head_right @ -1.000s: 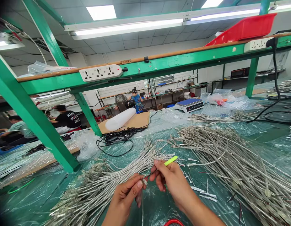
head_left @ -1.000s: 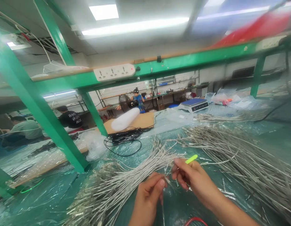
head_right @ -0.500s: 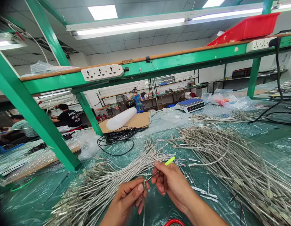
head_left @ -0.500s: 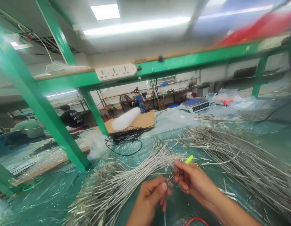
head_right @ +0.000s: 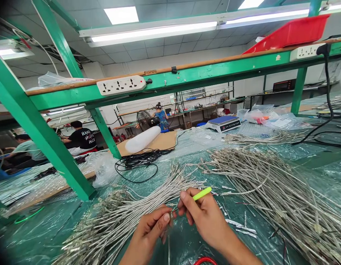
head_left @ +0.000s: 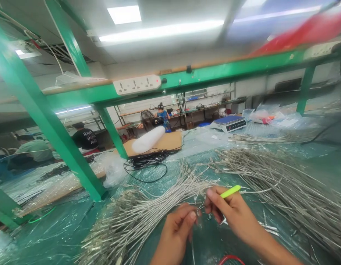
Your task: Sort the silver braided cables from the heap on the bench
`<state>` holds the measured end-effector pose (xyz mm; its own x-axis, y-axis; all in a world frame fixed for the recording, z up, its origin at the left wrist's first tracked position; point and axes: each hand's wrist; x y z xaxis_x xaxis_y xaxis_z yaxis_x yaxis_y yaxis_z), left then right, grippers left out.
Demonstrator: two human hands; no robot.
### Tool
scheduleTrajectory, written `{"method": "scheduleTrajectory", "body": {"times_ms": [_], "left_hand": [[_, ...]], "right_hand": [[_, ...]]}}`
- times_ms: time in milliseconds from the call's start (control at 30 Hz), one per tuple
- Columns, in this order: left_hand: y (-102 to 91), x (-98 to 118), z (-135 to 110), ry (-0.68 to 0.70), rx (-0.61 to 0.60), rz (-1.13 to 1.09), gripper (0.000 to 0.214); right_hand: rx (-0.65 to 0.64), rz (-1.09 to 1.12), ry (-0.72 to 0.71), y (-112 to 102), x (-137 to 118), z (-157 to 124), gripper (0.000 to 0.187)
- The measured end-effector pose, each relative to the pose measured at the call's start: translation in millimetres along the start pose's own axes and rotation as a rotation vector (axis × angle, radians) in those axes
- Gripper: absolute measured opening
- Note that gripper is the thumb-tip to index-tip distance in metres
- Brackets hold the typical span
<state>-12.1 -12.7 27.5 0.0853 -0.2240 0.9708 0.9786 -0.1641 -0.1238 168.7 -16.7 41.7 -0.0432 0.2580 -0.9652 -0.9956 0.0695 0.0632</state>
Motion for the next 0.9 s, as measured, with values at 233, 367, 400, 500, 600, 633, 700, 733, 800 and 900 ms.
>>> {"method": "scheduleTrajectory", "body": {"times_ms": [233, 367, 400, 500, 600, 633, 700, 733, 800, 900], "left_hand": [[2.9, 3, 0, 0.002, -0.046, -0.07, 0.032], [1.3, 1, 0, 0.013, -0.047, -0.07, 0.031], [1.0, 1, 0, 0.016, -0.05, -0.072, 0.03], [0.9, 1, 2, 0.022, -0.056, -0.078, 0.029], [1.5, 2, 3, 0.018, -0.047, -0.082, 0.029], [1.6, 2, 3, 0.009, -0.045, -0.089, 0.029], [1.9, 0, 2, -0.013, -0.046, -0.107, 0.03], [2.0, -1, 1, -0.025, -0.043, -0.118, 0.03], [2.1, -3, 0, -0.039, -0.034, -0.14, 0.029], [1.8, -5, 0, -0.04, -0.026, -0.16, 0.029]], "right_hand": [[0.009, 0.12, 0.08, 0, 7, 4, 0.043], [0.022, 0.165, 0.103, -1, 12, 5, 0.042], [0.025, 0.166, 0.102, -1, 12, 5, 0.042], [0.027, 0.166, 0.09, -1, 11, 4, 0.042], [0.033, 0.214, 0.121, 1, 10, 4, 0.042], [0.037, 0.249, 0.15, 2, 10, 5, 0.042], [0.048, 0.325, 0.217, 4, 10, 5, 0.04], [0.055, 0.351, 0.239, 5, 10, 5, 0.04], [0.062, 0.368, 0.25, 6, 9, 5, 0.04], [0.07, 0.337, 0.214, 7, 8, 4, 0.041]]}}
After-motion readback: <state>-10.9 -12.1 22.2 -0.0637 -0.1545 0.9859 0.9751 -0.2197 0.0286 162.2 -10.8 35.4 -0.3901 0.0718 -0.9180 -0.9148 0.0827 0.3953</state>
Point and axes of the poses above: each hand's wrist, its own z-axis towards the middle knuckle, its own y-axis out of the palm, x = y × z, and after that the axes turned 11 degrees about x, right-handed
